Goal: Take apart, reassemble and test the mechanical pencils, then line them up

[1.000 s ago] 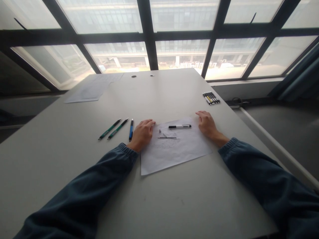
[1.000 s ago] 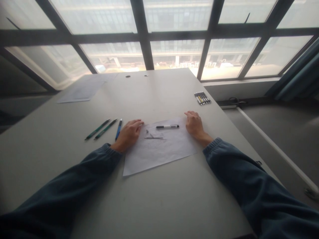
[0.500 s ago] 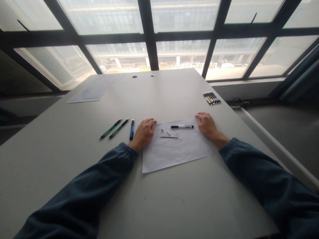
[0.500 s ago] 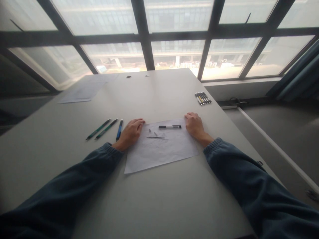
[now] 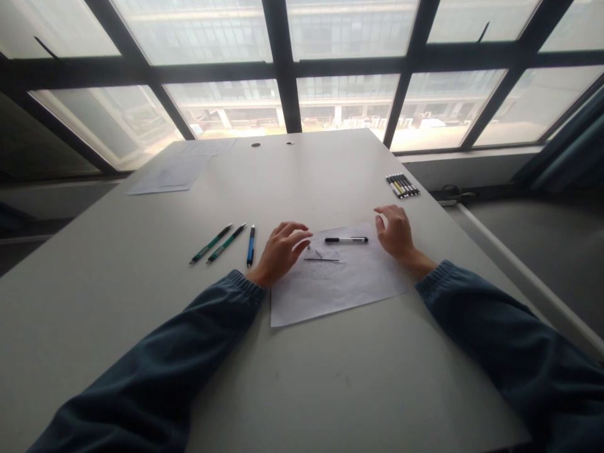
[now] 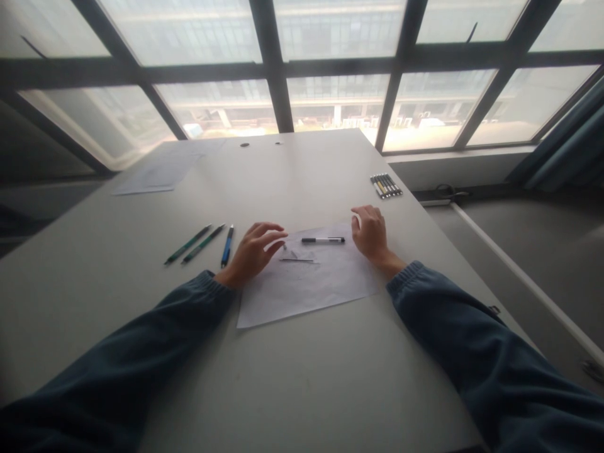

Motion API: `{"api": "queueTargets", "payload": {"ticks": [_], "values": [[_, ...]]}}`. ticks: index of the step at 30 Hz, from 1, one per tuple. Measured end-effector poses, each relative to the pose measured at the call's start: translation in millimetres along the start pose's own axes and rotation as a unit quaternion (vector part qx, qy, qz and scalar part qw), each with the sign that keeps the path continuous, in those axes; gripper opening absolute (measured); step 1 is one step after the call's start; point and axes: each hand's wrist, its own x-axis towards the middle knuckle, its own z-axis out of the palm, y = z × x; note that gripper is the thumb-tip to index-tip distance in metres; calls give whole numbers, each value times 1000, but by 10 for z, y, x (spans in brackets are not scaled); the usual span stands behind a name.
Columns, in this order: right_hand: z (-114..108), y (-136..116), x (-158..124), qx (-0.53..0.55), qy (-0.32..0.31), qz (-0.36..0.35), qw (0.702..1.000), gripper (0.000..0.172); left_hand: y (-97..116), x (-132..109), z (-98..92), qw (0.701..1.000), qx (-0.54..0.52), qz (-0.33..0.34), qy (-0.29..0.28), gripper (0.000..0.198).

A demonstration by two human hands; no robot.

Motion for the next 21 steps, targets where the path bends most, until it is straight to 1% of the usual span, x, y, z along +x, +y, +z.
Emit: {"api": "queueTargets", "payload": {"ticks": [1, 3, 5, 9, 11, 14, 16, 18, 21], "values": [[-33, -51, 0, 9, 10, -13, 1000, 28, 20, -1, -7, 1000, 1, 18, -9, 21], [-102, -178, -14, 25, 12, -45, 999, 25, 50, -4, -11, 999, 5, 44, -29, 19], [-160, -332, -47, 38, 1, -80, 996, 21, 74, -6, -9, 997, 11, 58, -47, 20], [-188, -643, -169, 86, -66, -142, 984, 16, 112, -3, -9, 994, 32, 77, -76, 24], [-157, -748, -240, 92, -116, -176, 973, 14, 121, -3, -12, 992, 43, 80, -88, 24], [-95, -805, -316, 83, -178, -224, 955, 10, 116, -5, -13, 990, 52, 83, -104, 25], [-64, -793, -334, 74, -204, -243, 946, 7, 105, -5, -8, 990, 53, 84, -105, 23], [-44, -773, -334, 70, -216, -254, 940, 6, 96, -3, -2, 990, 53, 83, -100, 21], [-30, -763, -328, 72, -226, -261, 936, 12, 100, 3, 0, 991, 50, 82, -95, 20]]}}
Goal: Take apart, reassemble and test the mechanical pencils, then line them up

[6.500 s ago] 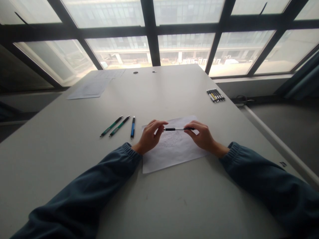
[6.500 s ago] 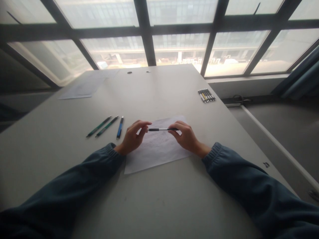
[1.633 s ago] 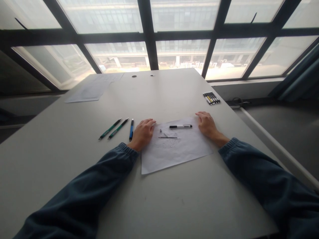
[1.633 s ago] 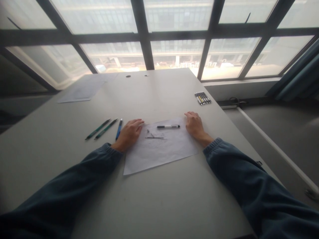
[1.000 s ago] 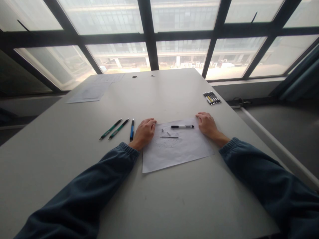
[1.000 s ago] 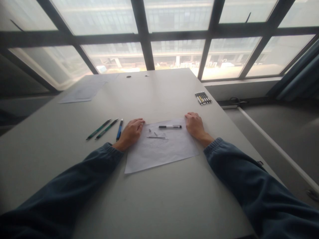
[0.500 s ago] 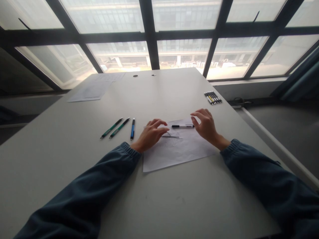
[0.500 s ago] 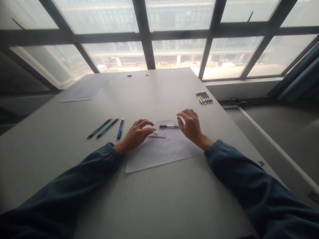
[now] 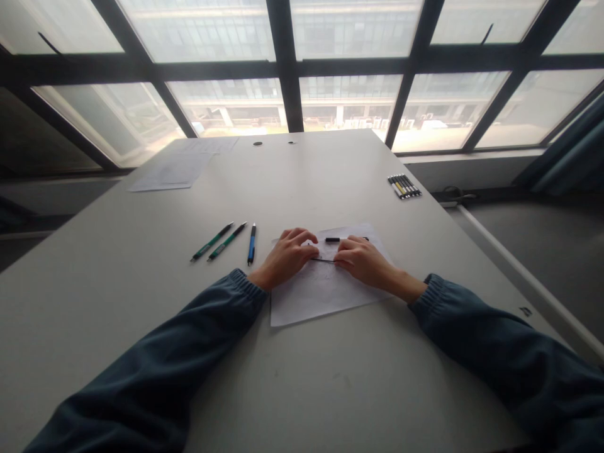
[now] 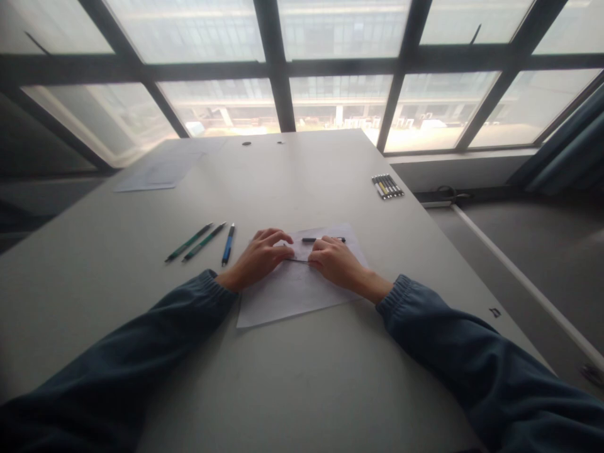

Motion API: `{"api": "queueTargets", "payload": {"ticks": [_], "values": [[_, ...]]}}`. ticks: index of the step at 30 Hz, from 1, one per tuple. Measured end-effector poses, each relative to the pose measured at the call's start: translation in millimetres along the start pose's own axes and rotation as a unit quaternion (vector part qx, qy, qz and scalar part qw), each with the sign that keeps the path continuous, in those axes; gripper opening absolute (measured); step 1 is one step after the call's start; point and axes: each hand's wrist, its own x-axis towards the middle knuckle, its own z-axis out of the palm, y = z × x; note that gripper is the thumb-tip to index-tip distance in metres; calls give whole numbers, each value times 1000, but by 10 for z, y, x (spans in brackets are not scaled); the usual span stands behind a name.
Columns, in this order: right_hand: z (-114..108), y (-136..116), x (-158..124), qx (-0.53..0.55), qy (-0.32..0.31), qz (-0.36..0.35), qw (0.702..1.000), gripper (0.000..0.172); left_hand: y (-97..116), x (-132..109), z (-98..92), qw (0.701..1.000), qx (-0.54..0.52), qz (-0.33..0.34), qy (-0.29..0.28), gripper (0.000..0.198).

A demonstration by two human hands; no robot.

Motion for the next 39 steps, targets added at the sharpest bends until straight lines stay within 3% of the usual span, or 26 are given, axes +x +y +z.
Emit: {"api": "queueTargets", "payload": {"ticks": [4, 7, 12, 15, 39], "values": [[10, -10, -3, -11, -4, -1, 1000, 16, 28, 13, -17, 1000, -15, -13, 8, 20], [4, 10, -23, -1, 14, 11, 1000, 16, 40, 15, -25, 996, -42, -55, 55, 20], [-33, 104, -50, 72, 147, 79, 983, 15, 22, -2, -14, 979, -85, -98, 158, 17], [-42, 151, -59, 76, 182, 96, 976, 16, 20, -12, -9, 973, -100, -100, 181, 15], [-40, 137, -70, 40, 132, 60, 989, 19, 34, -12, -16, 978, -103, -67, 170, 15]]}}
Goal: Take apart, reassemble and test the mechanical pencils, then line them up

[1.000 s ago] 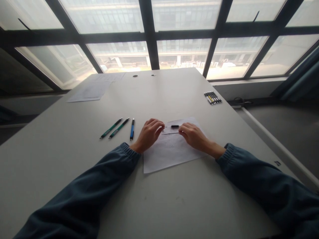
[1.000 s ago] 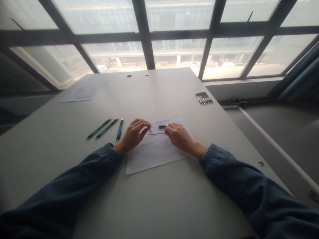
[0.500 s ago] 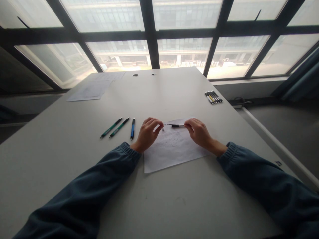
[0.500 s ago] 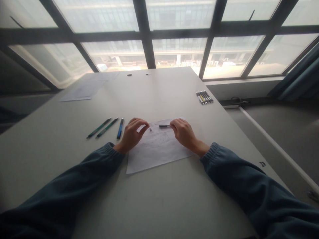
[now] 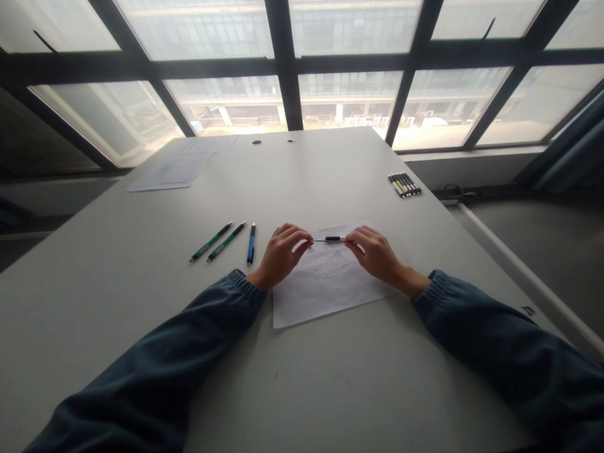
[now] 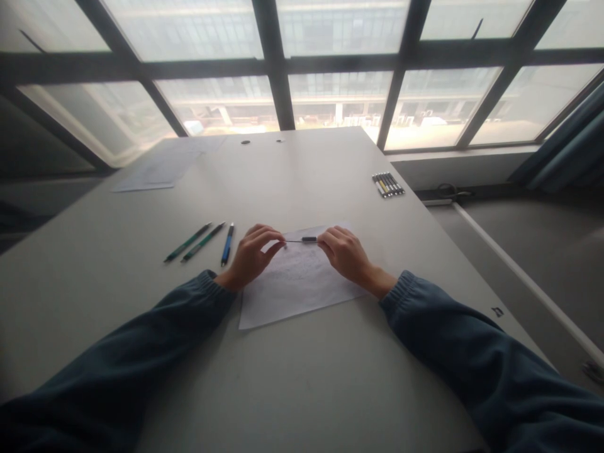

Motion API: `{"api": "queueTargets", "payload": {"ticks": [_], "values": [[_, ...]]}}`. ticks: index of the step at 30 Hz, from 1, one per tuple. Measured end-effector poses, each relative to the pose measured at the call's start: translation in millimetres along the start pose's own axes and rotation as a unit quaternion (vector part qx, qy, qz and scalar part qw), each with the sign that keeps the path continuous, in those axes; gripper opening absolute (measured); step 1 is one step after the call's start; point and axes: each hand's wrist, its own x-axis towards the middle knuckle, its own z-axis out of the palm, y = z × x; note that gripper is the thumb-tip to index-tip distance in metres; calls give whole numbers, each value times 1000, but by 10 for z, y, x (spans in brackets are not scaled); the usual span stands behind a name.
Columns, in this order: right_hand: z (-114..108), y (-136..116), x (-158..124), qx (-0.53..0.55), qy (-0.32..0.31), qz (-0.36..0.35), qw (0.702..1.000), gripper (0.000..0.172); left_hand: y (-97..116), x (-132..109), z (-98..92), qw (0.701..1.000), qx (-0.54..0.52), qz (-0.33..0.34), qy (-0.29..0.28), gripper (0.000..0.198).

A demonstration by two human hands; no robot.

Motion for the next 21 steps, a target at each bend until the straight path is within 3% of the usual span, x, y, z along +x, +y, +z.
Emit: {"api": "queueTargets", "payload": {"ticks": [7, 17, 21], "values": [[12, -38, 10, 13, 3, -42, 999, 12, 18, -3, 11, 1000, -14, 27, -1, 13], [28, -62, 14, 1, 4, -78, 997, 16, 17, 0, 14, 997, -43, 65, 12, 9], [36, -53, 6, 16, 0, -62, 998, 15, 6, -3, 23, 997, -58, 51, 2, 22]]}}
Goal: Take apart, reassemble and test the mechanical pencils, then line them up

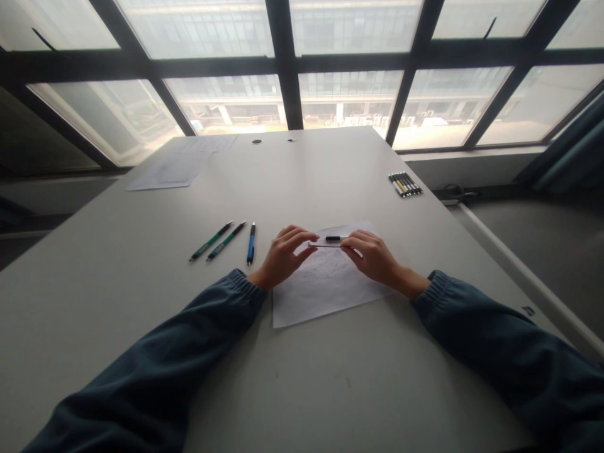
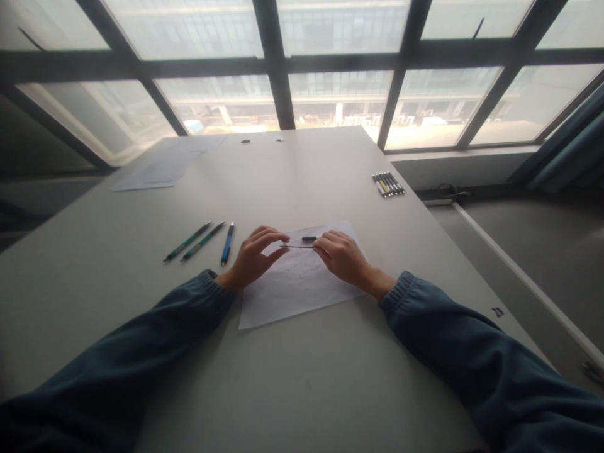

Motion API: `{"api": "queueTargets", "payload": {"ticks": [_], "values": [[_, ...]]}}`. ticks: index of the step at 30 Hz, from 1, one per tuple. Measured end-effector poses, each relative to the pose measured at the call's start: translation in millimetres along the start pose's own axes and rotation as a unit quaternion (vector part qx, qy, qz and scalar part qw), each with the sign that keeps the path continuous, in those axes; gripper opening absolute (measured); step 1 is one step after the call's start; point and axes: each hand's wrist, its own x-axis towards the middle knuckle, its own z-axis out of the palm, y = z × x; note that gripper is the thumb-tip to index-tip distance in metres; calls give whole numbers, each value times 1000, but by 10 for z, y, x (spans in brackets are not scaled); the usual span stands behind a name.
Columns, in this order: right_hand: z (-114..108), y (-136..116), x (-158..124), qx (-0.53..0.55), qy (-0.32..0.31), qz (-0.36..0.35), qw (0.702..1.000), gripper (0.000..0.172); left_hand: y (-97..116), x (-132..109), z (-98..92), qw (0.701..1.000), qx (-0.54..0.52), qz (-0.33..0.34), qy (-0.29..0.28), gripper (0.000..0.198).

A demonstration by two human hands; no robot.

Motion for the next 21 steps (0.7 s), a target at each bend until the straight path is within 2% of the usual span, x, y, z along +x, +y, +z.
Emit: {"api": "queueTargets", "payload": {"ticks": [2, 4, 8, 16, 19, 21], "values": [[3, 8, -4, 11, 9, 16, 1000, 15, -17, -2, 5, 1000, 6, -21, 3, 37], [3, 17, -5, 22, 27, 38, 999, 15, -40, -6, 10, 998, 33, -51, 8, 42], [-2, 33, -8, 24, 62, 82, 994, 14, -86, -26, 21, 989, 104, -104, -18, 18], [1, 26, -12, 20, 65, 105, 992, 14, -112, -47, 20, 972, 140, -132, -134, 15], [8, 32, -17, 17, 62, 108, 992, 15, -120, -51, 18, 973, 132, -126, -139, 11], [10, 39, -20, 17, 61, 108, 992, 15, -124, -53, 24, 977, 126, -122, -121, 11]]}}
